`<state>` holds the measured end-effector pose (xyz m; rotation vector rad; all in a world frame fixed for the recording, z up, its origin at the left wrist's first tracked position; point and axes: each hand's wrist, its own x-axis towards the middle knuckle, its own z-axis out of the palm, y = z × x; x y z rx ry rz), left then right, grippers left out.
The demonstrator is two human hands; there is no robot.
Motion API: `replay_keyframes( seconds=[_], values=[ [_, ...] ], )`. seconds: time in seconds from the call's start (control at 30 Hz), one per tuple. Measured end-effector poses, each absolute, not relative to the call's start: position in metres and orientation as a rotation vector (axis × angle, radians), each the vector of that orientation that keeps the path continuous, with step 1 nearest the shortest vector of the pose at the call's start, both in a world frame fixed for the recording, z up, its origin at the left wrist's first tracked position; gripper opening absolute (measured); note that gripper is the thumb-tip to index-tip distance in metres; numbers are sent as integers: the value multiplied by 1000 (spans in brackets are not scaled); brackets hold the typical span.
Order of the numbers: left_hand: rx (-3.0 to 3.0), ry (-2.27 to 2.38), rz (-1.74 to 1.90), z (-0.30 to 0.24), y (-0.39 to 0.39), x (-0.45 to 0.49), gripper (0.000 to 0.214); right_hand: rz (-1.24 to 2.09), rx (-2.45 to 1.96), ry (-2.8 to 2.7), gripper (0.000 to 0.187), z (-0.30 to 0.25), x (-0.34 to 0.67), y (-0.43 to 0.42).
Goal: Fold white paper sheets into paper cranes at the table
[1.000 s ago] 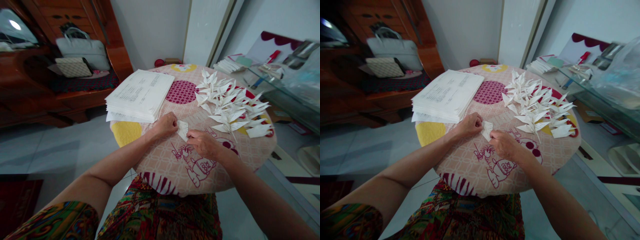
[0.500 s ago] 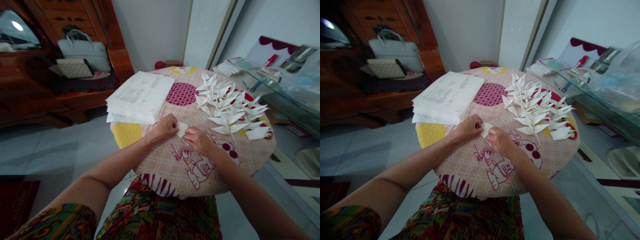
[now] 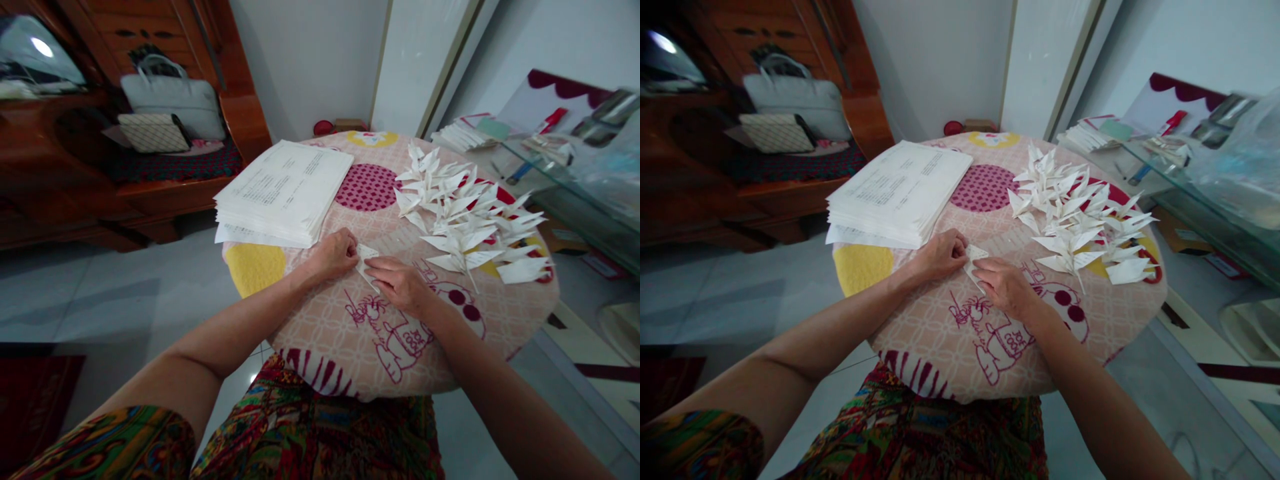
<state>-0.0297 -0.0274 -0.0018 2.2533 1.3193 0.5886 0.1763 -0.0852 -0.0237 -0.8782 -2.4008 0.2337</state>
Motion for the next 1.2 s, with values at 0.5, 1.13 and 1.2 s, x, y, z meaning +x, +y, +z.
replay_keyframes(
  seconds=[0.5, 1.13, 1.2],
  values=[
    [2222, 1239, 627, -7, -18, -40, 13, 99, -899, -2521, 37, -22, 172, -88],
    [2230, 1218, 636, -10, -20, -45, 20, 156, -913, -2527, 38, -21, 171, -89],
    [2243, 1218, 641, -11, -19, -46, 25, 175, -921, -2516, 38, -21, 171, -89]
  ],
)
